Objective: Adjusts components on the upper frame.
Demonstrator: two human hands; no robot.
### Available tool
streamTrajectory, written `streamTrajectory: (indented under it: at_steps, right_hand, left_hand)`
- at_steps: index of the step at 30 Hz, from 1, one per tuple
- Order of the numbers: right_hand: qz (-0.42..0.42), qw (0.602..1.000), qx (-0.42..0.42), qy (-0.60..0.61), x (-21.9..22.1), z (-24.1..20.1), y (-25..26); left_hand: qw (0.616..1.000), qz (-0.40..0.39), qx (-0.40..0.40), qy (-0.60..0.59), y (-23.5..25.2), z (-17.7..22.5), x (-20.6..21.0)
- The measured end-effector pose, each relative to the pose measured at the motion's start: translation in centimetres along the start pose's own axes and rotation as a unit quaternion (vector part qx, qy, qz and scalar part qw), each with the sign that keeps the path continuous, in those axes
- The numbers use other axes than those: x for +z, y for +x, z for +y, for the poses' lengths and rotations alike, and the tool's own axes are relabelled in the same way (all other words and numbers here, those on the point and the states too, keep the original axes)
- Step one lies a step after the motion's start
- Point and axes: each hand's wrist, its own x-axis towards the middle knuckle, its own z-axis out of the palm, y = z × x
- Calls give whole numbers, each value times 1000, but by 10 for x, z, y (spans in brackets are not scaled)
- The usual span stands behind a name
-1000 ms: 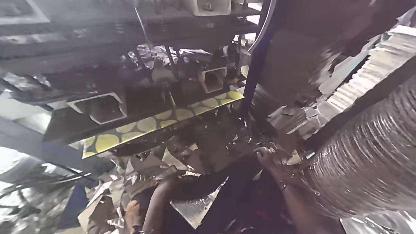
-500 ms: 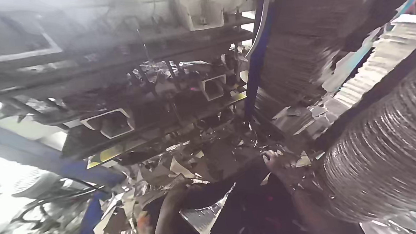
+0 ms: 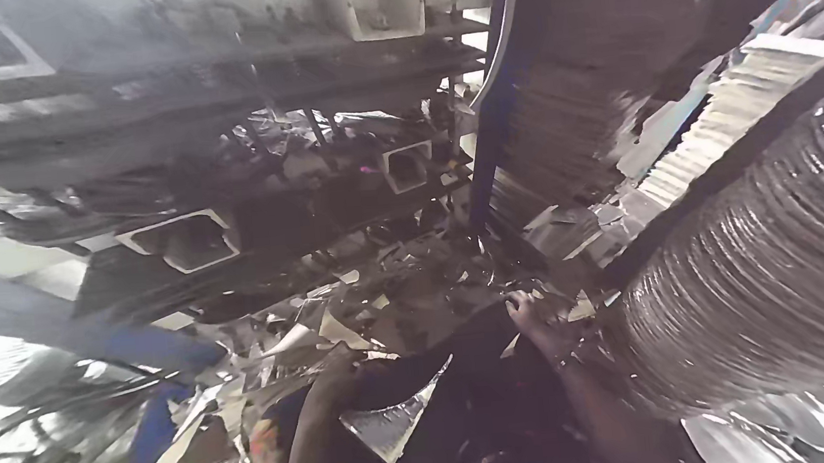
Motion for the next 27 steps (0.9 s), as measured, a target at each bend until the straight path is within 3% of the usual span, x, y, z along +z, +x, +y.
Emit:
streamTrajectory:
  at_steps: [5, 7, 9, 13, 17, 22, 27]
  right_hand:
    - [-33, 999, -14, -26, -10, -7, 2]
    - [-55, 997, -36, -37, -36, -28, 6]
    - [-30, 996, -77, -23, -62, -52, 19]
    - [19, 982, -174, -78, -122, -123, 51]
    - [99, 945, -307, -52, -187, -226, 65]
    - [163, 906, -382, -75, -218, -312, 77]
    - [151, 872, -465, -39, -210, -333, 55]
  left_hand:
    - [990, 62, 79, -99, -16, 5, -4]
    - [968, 105, 131, -188, -26, 2, -13]
    - [956, 149, 133, -216, -47, 9, -35]
    - [945, 217, 172, -174, -93, 20, -97]
    - [894, 331, 280, -117, -110, 33, -161]
    - [870, 454, 183, -53, -138, 94, -220]
    - [836, 492, 233, -77, -148, 114, -221]
